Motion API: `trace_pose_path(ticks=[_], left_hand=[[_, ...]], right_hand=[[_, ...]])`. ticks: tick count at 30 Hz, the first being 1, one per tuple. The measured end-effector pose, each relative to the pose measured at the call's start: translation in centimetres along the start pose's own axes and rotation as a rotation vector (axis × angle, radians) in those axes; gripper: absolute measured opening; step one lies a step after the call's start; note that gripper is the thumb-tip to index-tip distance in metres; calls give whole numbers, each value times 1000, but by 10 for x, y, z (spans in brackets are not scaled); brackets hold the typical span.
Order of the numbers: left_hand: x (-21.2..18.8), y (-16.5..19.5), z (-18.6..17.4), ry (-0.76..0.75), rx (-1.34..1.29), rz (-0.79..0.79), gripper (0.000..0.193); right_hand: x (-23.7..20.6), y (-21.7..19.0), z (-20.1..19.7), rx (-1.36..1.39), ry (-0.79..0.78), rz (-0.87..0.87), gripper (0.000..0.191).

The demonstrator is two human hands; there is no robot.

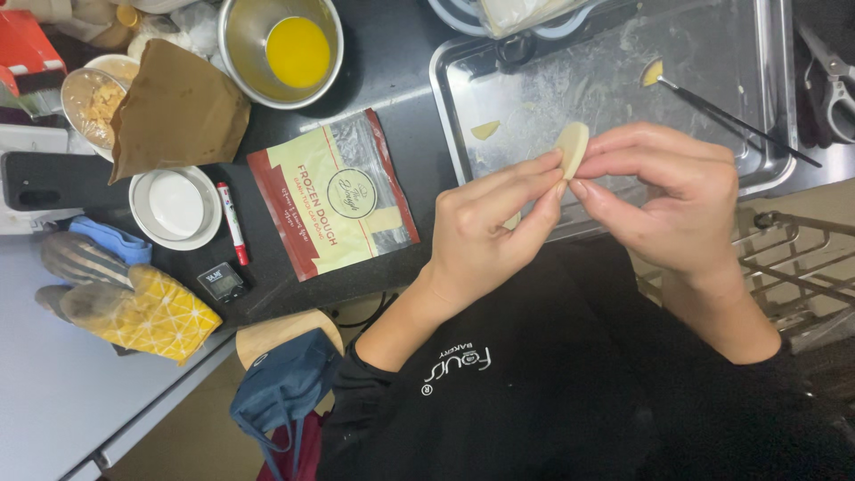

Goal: The person places two red flower-shaped dough pieces into an oven, then returns to the counter to open a bag of frozen dough. They take out several round dough pieces and fold each one in half by hand, placing the folded pieces onto a metal tray.

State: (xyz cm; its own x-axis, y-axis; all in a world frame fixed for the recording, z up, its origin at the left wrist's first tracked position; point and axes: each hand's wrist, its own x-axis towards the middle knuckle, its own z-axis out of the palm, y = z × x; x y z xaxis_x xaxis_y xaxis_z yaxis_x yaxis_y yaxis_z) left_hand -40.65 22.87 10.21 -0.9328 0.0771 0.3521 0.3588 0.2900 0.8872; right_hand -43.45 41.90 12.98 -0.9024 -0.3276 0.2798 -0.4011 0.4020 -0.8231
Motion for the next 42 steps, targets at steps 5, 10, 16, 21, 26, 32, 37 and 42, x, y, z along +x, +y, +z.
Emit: trace_pose_path(ticks=[5, 10, 16, 21, 26, 32, 37, 42], left_hand=[[-2, 2, 1, 12, 25, 4, 15], [-4, 6, 4, 61, 35, 4, 14], [-7, 9, 3, 53, 11, 16, 14], [-11, 13, 5, 60, 36, 33, 16], [-14, 15, 10, 73, 60, 43, 14], [-19, 16, 12, 70, 53, 58, 16], [-20, 16, 19, 124, 79, 41, 16], [-22, 12, 20, 143, 43, 9, 17]], right_hand=[[-1, -2, 2, 5, 14, 19, 14], [-2, -8, 5, -47, 35, -16, 15], [-2, -16, 3, -27, 36, 28, 16], [-8, -17, 4, -40, 60, -15, 16], [-14, -19, 1, -48, 75, -17, 15], [-15, -24, -1, -76, 80, -37, 16], [-19, -27, 6, -203, 123, -109, 14], [-18, -10, 3, -2, 82, -40, 11]])
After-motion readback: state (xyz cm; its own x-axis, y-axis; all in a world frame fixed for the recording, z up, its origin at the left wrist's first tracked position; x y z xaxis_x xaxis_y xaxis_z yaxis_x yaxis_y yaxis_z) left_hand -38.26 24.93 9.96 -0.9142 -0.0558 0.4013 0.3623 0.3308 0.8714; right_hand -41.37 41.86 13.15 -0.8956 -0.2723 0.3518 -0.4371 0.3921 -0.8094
